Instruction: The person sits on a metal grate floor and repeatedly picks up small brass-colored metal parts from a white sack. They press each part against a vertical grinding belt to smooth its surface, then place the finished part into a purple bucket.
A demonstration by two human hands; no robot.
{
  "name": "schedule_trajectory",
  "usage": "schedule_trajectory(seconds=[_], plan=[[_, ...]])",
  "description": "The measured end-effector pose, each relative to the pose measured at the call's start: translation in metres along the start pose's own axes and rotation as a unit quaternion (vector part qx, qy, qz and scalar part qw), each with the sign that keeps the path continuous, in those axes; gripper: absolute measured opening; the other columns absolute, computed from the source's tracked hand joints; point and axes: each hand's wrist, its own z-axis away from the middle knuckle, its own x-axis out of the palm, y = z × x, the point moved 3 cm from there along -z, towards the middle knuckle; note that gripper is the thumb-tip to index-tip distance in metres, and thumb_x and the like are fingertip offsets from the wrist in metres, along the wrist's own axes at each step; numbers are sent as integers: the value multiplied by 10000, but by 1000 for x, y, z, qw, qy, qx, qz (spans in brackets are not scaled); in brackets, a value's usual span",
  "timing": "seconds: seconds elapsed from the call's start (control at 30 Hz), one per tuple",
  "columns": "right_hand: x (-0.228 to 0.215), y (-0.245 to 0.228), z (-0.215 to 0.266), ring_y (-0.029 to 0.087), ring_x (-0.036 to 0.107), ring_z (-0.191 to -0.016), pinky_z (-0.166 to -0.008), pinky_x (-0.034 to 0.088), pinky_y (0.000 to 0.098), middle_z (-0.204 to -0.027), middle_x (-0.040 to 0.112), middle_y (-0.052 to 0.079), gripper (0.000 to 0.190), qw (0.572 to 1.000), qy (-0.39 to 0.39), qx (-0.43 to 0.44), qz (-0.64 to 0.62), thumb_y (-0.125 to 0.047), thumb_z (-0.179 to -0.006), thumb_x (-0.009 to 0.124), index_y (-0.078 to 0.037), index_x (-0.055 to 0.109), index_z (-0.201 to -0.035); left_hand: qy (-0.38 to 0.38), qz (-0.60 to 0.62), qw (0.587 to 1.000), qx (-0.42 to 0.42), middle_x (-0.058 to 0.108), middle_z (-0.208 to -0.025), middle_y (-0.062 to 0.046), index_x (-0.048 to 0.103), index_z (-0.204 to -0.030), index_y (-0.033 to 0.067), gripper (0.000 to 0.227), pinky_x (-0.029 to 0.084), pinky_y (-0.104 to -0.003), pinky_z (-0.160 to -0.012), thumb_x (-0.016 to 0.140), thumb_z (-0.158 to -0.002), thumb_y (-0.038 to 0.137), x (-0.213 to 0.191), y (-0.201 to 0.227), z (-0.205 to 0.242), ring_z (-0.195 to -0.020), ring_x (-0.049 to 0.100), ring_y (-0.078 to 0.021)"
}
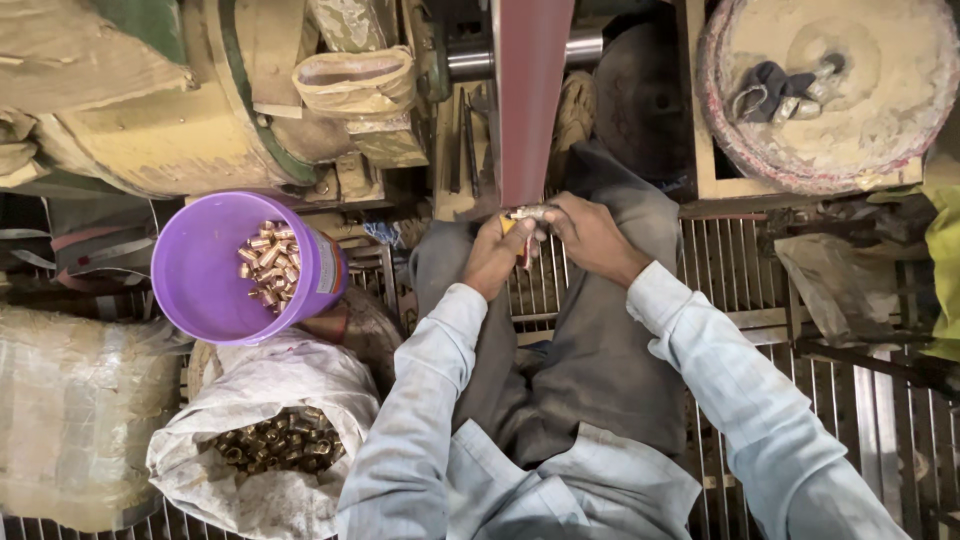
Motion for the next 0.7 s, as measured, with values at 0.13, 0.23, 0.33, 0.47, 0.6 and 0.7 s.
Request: schedule_trajectory(seconds=[0.13, 0.23, 0.33, 0.47, 0.6, 0.7], plan=[[6, 13, -4, 404, 689, -823, -705, 534, 440, -895, 678, 221, 195, 1000, 6, 8, -15, -178, -1055, 569, 11, 618, -1052, 9, 3, 1000, -15, 695, -919, -48, 647, -1198, 29, 242, 506, -274, -586, 566, -1055, 207, -1, -5, -3, -722, 613, -109], [11, 22, -6, 396, 683, -761, -661, 525, 437, -849, 668, 222, 205, 1000, 5, 25, -12, -186, -1055, 576, 12, 603, -1014, 17, 10, 999, -33, 696, -914, -47, 646, -1189, 32, 238, 502, -273, -581, 562, -1052, 207, -2, -7, -4, -716, 608, -109], [13, 30, -5, 364, 672, -712, -628, 515, 426, -804, 656, 212, 219, 999, 0, 40, -9, -197, -1063, 581, 12, 595, -998, 20, 11, 999, -38, 688, -905, -45, 652, -1188, 30, 244, 497, -273, -573, 559, -1053, 211, -1, -9, -5, -708, 598, -106], [16, 38, -7, 288, 657, -605, -578, 506, 407, -708, 640, 175, 234, 994, -20, 108, -29, -222, -1050, 580, 2, 606, -991, 24, 20, 999, -36, 683, -897, -50, 650, -1187, 24, 249, 485, -272, -570, 561, -1056, 217, -2, -12, -7, -704, 594, -109], [17, 37, -12, 248, 672, -609, -577, 517, 392, -713, 657, 134, 257, 985, -45, 160, -33, -238, -1059, 569, -1, 620, -974, 19, 34, 998, -41, 676, -897, -48, 652, -1185, 27, 257, 482, -273, -571, 558, -1061, 231, -3, -12, -9, -697, 592, -116], [13, 30, -11, 273, 684, -657, -624, 527, 393, -744, 674, 158, 256, 987, -51, 151, -25, -247, -1068, 564, -4, 630, -1020, 7, 49, 998, -31, 673, -904, -45, 654, -1196, 35, 259, 480, -270, -578, 558, -1065, 237, -1, -7, -6, -708, 589, -112]])
